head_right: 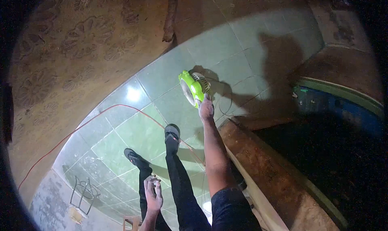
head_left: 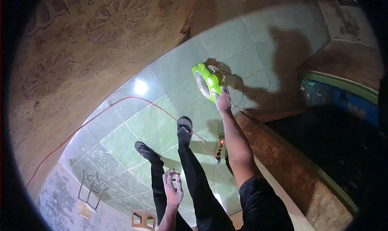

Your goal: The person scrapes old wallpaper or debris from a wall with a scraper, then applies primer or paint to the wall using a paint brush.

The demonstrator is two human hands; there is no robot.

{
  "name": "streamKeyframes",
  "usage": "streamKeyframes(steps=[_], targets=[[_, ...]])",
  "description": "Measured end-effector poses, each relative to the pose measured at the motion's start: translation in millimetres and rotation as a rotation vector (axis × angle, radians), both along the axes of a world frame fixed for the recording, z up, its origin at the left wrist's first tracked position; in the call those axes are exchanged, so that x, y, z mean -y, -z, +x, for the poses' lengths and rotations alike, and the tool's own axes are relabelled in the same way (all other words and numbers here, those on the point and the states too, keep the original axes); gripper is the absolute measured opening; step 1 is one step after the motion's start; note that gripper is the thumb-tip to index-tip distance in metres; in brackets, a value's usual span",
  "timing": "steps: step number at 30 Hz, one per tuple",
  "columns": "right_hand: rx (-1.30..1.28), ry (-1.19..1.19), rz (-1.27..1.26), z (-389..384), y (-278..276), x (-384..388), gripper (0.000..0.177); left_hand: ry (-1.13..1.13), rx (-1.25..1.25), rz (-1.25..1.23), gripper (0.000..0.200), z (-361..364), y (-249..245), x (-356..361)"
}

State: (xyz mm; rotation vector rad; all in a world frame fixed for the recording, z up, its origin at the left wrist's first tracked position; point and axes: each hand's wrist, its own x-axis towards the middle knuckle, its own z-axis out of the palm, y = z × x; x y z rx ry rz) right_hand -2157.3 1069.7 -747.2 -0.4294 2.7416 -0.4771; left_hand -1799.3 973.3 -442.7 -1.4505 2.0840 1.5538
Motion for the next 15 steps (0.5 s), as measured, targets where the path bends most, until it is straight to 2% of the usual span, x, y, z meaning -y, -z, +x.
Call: streamKeyframes(steps=[6,12,14,15], targets=[[-0.161,-0.133,-0.027,-2.0,18.2,-13.8,0.053,-0.019,-0.018,-0.007,0.017,4.7,-1.3,-2.5],[-0.038,-0.188,0.032,-8.2,-2.9,-21.0,0.051,-0.048,-0.037,-0.038,0.014,15.9,2.5,-5.9],[0.070,-0.200,0.149,-8.5,-6.7,-17.8,0.064,-0.193,-0.037,0.078,0.013,18.8,3.3,-10.8],[0.101,-0.175,0.150,-7.0,-7.0,-16.0,0.070,-0.146,-0.040,0.024,0.013,22.2,4.9,-12.9]])
